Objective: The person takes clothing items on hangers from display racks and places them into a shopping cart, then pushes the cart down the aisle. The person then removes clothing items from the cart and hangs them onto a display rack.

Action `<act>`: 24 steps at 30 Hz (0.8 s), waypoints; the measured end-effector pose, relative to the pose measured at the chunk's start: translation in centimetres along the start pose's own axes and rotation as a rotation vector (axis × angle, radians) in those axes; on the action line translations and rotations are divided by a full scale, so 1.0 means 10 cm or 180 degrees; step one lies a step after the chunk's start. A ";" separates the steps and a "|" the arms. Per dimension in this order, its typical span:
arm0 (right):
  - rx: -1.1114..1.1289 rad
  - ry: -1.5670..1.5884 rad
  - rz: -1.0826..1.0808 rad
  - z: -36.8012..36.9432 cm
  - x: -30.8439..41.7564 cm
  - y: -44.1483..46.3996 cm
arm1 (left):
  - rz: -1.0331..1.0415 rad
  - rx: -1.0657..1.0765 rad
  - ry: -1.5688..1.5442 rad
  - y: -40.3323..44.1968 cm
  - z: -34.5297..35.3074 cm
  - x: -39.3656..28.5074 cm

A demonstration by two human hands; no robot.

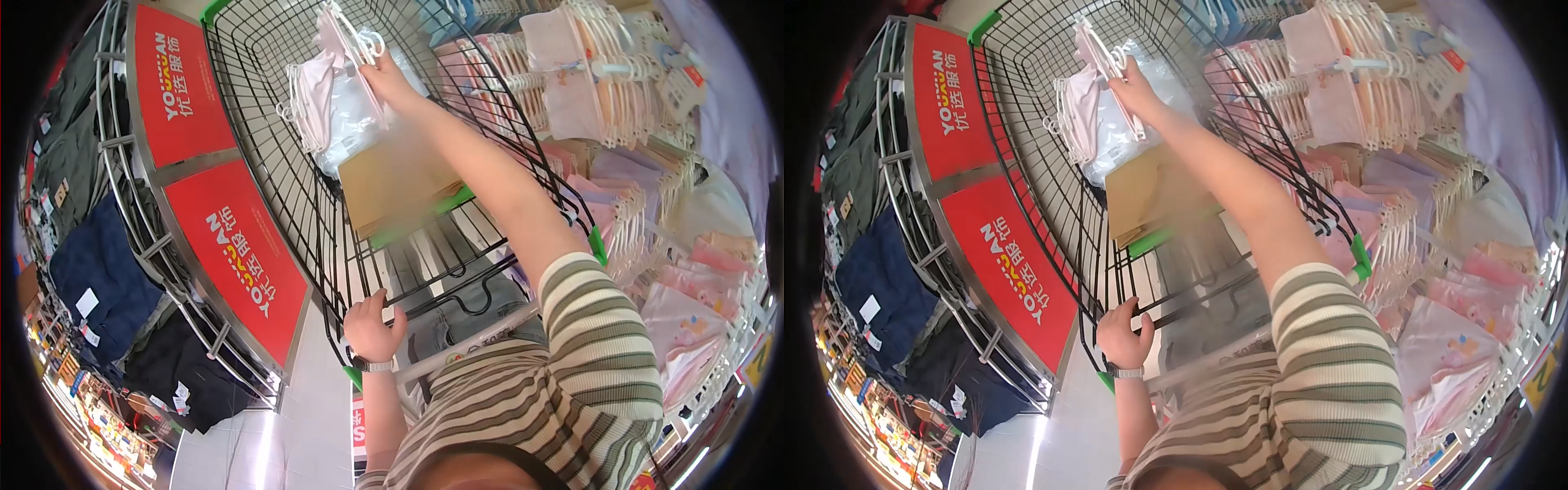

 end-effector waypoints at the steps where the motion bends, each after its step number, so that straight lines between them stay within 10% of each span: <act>1: -0.0017 -0.0005 -0.0036 -0.06 0.12 -0.07 | 0.0007 -0.0014 -0.0003 -0.01 0.00 -0.01; 8: 0.0282 -0.0450 0.0610 -0.51 1.42 -0.78 | -0.0025 -0.0076 -0.0078 -0.05 0.02 0.01; 13: -0.0313 -0.1189 -0.1205 -1.01 2.43 -1.35 | -0.0002 -0.0141 -0.0056 -0.07 0.01 0.00; 24: -0.1378 -0.1868 -0.1244 -2.15 2.71 -2.03 | 0.0001 -0.0093 0.0010 -0.13 0.03 0.00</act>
Point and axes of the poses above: each hand's wrist, its own y-axis towards the middle knuckle, its own z-axis out of the palm, x = y × z, the point moved 9 cm from there along y, towards the middle knuckle, and after that the axes turned 3 degrees about x, right-handed, at the moved point
